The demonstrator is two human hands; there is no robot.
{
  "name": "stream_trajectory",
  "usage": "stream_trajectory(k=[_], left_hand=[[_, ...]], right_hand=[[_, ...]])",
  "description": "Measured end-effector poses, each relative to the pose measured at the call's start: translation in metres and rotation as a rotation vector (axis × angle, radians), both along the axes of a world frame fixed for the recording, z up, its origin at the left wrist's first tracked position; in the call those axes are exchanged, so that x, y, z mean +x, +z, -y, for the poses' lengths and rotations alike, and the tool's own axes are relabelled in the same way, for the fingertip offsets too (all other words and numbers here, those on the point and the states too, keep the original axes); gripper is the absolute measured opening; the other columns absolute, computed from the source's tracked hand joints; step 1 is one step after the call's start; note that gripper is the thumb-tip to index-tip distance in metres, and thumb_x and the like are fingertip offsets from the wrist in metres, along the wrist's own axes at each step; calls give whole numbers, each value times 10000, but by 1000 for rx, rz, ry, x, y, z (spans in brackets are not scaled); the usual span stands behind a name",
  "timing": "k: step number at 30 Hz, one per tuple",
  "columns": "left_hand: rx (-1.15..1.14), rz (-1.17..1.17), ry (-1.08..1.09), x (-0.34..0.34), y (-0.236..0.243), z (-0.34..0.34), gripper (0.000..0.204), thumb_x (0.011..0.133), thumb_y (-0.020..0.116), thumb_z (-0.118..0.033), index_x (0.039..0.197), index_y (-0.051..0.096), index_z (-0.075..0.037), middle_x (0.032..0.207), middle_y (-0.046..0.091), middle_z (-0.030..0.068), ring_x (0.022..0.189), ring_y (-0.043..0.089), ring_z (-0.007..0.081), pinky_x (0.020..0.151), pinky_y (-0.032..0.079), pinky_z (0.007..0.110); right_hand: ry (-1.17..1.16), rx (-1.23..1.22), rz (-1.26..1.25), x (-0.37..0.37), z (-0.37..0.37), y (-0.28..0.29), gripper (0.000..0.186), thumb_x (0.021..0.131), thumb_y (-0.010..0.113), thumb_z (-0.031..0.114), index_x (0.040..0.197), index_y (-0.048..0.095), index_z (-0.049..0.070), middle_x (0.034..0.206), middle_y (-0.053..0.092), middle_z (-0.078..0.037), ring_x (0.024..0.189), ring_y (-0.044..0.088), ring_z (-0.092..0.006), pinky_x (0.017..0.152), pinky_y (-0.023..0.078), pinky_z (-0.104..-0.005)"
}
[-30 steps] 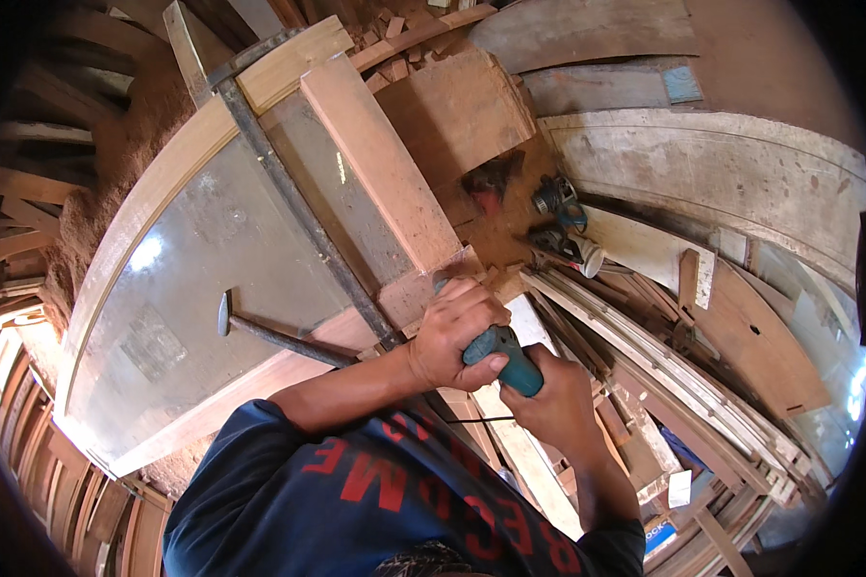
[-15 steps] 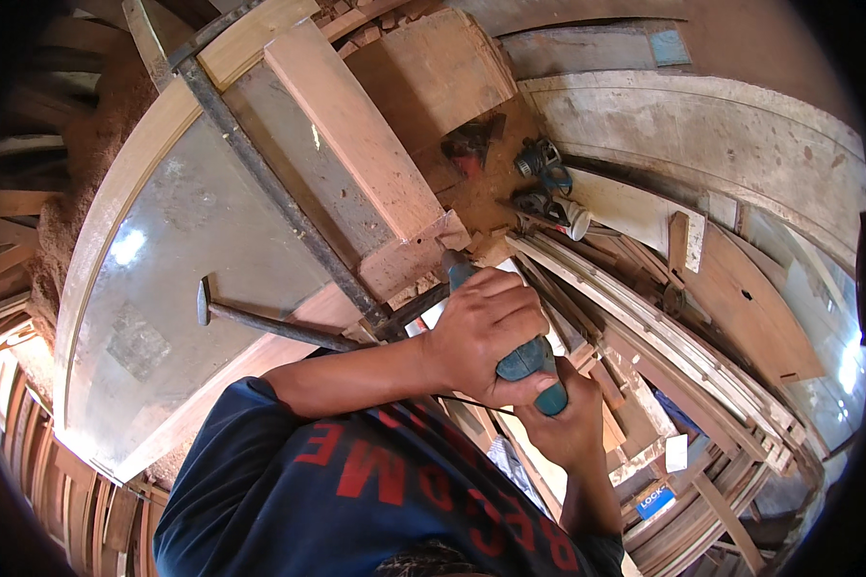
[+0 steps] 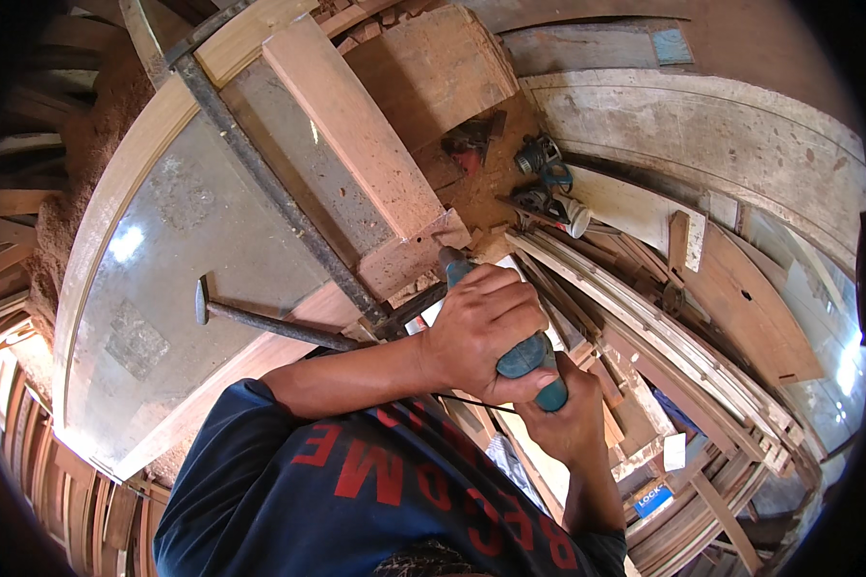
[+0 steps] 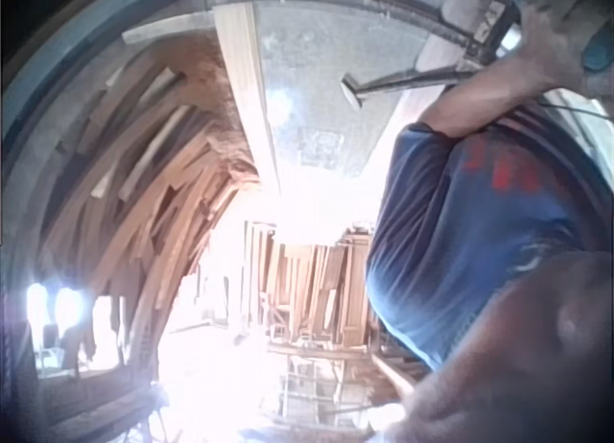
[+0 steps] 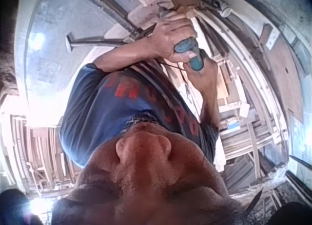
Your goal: The person secures wooden blocks to a frame by drilling holes through the blocks and then hammering wooden pegs into the holes.
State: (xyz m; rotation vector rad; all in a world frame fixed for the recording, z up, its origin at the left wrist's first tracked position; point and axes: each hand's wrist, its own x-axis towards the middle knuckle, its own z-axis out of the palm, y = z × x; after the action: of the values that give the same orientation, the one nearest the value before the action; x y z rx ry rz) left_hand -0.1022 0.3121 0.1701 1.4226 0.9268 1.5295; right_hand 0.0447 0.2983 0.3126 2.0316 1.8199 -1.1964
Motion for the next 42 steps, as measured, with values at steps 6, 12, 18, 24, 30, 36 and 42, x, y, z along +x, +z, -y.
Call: stream_trajectory(k=[6,12,18,24,30,36,42], left_hand=[[-14,-3,19,1,-3,1,492,712,771,-472,909,655,-36,878,619,141,785,595,322,717,455,430],[-12,-28,65,0,-3,-2,507,699,788,-469,929,662,-35,897,624,135,790,591,319,736,451,426],[-20,-33,72,-2,-7,-3,504,688,790,-463,931,663,-41,887,615,124,784,586,312,734,448,425],[-22,-40,92,-2,-9,-3,497,683,789,-460,928,661,-47,859,608,105,768,581,303,729,443,420],[1,-35,105,-2,-17,-2,493,692,780,-463,936,664,-51,870,614,99,764,582,295,732,442,420],[1,-43,103,-2,-25,2,505,718,761,-482,957,664,-48,894,620,104,782,591,297,747,443,423],[20,-45,102,0,-35,5,522,738,757,-495,977,660,-41,907,626,114,789,590,310,745,441,433]], right_hand=[[26,-70,63,-4,-12,2,311,796,788,194,913,615,-36,679,635,-214,629,697,-299,589,518,-394],[71,-160,142,-6,-27,6,336,779,794,227,957,639,-12,740,665,-249,728,702,-427,650,540,-464],[82,-154,140,-11,-35,6,335,759,794,218,970,653,0,757,678,-257,762,702,-457,678,552,-488],[117,-155,158,-11,-40,3,331,750,790,208,978,657,9,773,684,-252,767,702,-454,690,552,-497],[168,-131,167,-10,-41,-1,334,751,788,211,988,656,16,802,695,-244,790,705,-451,706,552,-503],[195,-102,152,-10,-42,-8,319,744,793,193,931,617,3,765,661,-255,772,675,-481,670,529,-505],[208,-78,149,-10,-43,-14,307,745,793,182,907,606,0,766,650,-264,782,658,-495,672,515,-518]])
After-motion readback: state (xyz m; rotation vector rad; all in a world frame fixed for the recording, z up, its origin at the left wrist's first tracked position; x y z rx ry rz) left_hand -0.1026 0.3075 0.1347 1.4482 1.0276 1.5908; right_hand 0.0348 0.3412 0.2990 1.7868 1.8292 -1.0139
